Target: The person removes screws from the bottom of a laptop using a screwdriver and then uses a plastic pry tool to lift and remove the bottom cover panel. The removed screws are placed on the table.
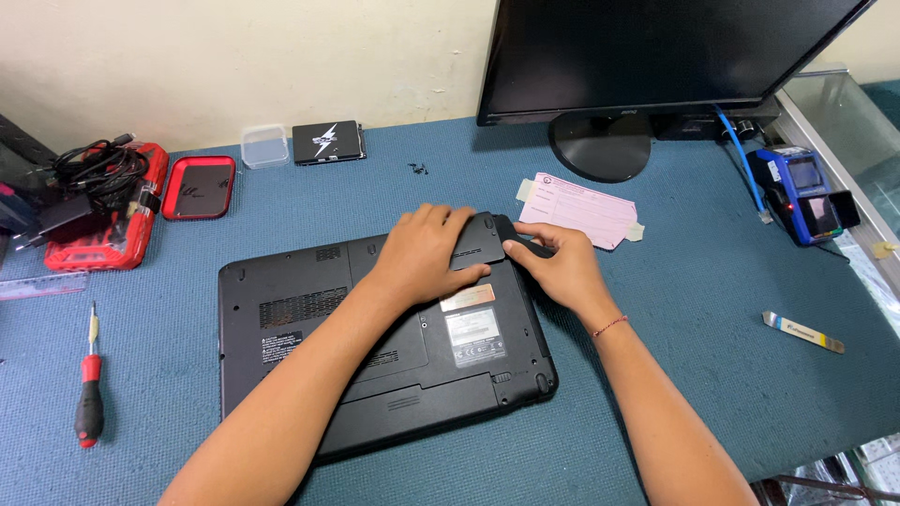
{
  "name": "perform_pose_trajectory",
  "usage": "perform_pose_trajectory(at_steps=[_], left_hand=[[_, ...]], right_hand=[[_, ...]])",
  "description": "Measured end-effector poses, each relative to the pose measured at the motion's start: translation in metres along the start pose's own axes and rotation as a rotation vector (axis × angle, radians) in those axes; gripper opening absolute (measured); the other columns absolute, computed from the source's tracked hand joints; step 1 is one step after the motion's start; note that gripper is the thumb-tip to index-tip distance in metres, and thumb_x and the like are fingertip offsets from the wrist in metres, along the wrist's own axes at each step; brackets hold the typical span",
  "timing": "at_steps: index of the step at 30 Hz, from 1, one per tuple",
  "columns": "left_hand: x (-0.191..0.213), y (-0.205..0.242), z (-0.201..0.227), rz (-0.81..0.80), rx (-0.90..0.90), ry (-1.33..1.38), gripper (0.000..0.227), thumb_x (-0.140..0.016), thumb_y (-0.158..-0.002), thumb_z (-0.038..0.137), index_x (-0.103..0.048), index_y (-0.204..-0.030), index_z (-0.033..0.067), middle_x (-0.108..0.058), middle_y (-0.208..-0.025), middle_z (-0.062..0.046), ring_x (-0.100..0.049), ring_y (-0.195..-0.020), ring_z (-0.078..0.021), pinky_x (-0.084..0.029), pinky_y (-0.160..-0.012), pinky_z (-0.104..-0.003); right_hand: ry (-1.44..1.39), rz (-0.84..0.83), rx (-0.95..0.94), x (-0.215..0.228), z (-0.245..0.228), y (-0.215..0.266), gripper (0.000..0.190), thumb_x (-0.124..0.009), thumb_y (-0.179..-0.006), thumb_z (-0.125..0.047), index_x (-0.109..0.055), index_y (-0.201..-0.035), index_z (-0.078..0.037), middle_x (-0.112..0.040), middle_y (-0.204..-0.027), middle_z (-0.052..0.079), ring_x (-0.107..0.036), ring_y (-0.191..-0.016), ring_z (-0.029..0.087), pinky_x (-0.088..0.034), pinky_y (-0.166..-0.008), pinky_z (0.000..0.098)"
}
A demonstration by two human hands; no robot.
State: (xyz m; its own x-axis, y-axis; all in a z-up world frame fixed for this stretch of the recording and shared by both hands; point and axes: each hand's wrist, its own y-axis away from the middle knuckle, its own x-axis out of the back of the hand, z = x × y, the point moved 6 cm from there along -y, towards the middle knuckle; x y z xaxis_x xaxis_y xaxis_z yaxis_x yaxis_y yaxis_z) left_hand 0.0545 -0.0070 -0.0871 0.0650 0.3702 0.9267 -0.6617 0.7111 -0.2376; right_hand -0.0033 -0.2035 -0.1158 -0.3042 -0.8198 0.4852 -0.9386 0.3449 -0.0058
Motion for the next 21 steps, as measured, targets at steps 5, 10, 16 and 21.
perform_pose_trajectory(at_steps=[5, 10, 16, 21], left_hand=[[0.018, 0.008, -0.014, -0.094, 0.066, -0.062, 0.075, -0.076, -0.081, 0.06, -0.065, -0.132, 0.0055, -0.072, -0.113, -0.018, -0.068, -0.112, -0.033, -0.056, -0.094, -0.046], [0.024, 0.007, -0.019, -0.125, 0.089, 0.007, 0.073, -0.083, -0.077, 0.056, -0.07, -0.127, 0.0045, -0.072, -0.109, -0.016, -0.068, -0.11, -0.0318, -0.057, -0.095, -0.043], [0.02, 0.004, -0.024, -0.057, 0.083, 0.063, 0.076, -0.085, -0.071, 0.061, -0.071, -0.122, 0.0058, -0.069, -0.105, -0.016, -0.066, -0.109, -0.0339, -0.054, -0.099, -0.046], [0.04, 0.009, -0.024, -0.15, 0.07, 0.174, 0.074, -0.088, -0.071, 0.049, -0.068, -0.128, 0.0076, -0.069, -0.113, -0.017, -0.066, -0.116, -0.0367, -0.053, -0.103, -0.048]], right_hand=[[0.115, 0.045, 0.015, 0.005, -0.006, 0.007, 0.033, -0.085, -0.084, -0.023, -0.082, -0.116, -0.017, -0.073, -0.069, 0.001, -0.06, -0.059, 0.008, -0.045, -0.049, 0.0199], [0.118, 0.072, 0.033, 0.002, -0.009, 0.01, 0.033, -0.085, -0.086, -0.023, -0.081, -0.118, -0.015, -0.075, -0.073, 0.004, -0.063, -0.063, 0.01, -0.049, -0.053, 0.0223], [0.143, 0.108, 0.056, 0.0, -0.007, 0.01, 0.033, -0.084, -0.088, -0.025, -0.08, -0.12, -0.017, -0.077, -0.077, 0.004, -0.068, -0.069, 0.012, -0.054, -0.057, 0.0268], [0.269, 0.186, 0.205, 0.006, -0.013, 0.011, 0.035, -0.084, -0.089, -0.03, -0.081, -0.121, -0.015, -0.079, -0.086, 0.013, -0.076, -0.084, 0.03, -0.06, -0.069, 0.0366]])
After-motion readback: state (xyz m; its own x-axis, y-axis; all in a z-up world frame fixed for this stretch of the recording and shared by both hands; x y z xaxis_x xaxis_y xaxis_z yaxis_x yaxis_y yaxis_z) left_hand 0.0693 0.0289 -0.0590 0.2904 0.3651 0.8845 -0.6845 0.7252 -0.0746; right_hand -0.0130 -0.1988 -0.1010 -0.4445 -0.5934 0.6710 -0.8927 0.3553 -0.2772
